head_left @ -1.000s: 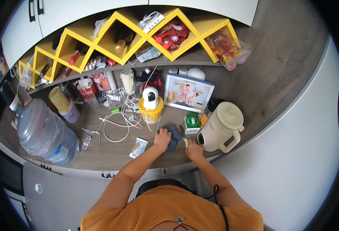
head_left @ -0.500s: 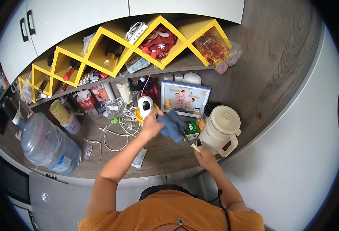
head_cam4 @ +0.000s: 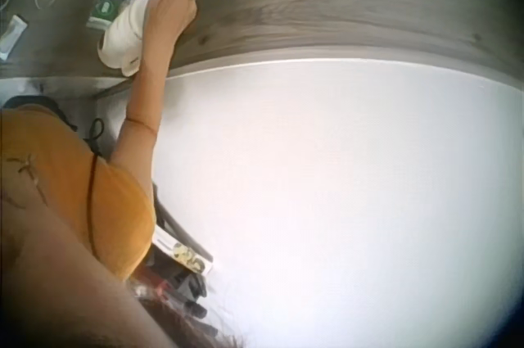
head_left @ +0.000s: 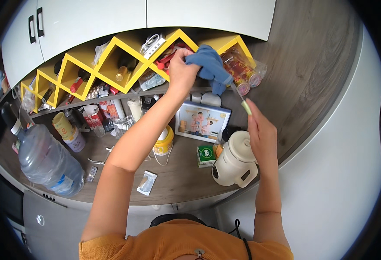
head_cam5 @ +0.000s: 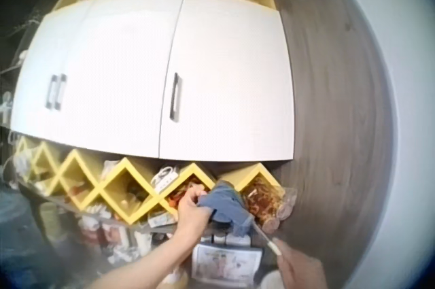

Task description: The person organizes various household items including holiday decorations, a cloth, and zip ties on a kitchen counter and shelving unit.

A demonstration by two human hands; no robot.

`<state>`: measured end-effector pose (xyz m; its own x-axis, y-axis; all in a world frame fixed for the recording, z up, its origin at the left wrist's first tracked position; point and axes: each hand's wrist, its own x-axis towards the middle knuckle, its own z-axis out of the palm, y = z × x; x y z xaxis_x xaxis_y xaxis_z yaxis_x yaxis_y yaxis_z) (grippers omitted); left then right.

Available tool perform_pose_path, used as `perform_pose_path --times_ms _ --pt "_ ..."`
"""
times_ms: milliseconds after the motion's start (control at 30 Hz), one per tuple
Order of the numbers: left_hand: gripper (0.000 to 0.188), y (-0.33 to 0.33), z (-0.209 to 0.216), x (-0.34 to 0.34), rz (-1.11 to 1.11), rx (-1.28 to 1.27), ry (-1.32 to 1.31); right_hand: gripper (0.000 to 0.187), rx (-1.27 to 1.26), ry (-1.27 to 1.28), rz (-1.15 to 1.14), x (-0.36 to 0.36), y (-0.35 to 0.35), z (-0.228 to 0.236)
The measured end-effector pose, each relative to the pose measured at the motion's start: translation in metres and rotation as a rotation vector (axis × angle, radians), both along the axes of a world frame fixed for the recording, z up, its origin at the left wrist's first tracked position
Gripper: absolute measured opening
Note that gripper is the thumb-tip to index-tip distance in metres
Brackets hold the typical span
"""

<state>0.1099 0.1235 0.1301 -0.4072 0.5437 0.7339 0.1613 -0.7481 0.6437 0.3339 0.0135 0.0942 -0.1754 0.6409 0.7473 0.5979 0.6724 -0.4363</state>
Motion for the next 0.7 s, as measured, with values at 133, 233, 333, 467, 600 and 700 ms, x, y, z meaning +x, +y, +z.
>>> perform_pose_path --times_ms 133,233,333,467,600,700 --pt "0.022 0.012 0.026 0.015 -0.373 -0.008 -0.268 0.034 0.193 -0.082 -0.135 -0.012 0.037 0.022" --pt "0.042 0.007 0.037 0.020 -0.550 -0.062 -0.226 0.031 0.209 -0.136 -0.241 -0.022 0.066 0.036" --pt "0.052 0.010 0.029 0.010 -0.491 -0.110 -0.216 0.028 0.293 -0.162 -0.318 -0.035 0.101 0.036" --pt "0.046 0.001 0.007 -0.003 -0.307 -0.072 -0.177 0.025 0.339 -0.251 -0.365 -0.053 0.117 0.057" --pt "0.035 -0.022 -0.019 -0.009 -0.268 -0.058 -0.126 0.024 0.313 -0.401 -0.363 -0.071 0.126 0.076" --pt "0.028 -0.058 -0.041 -0.010 -0.309 -0.130 -0.081 0.025 0.219 -0.463 -0.307 -0.075 0.123 0.080"
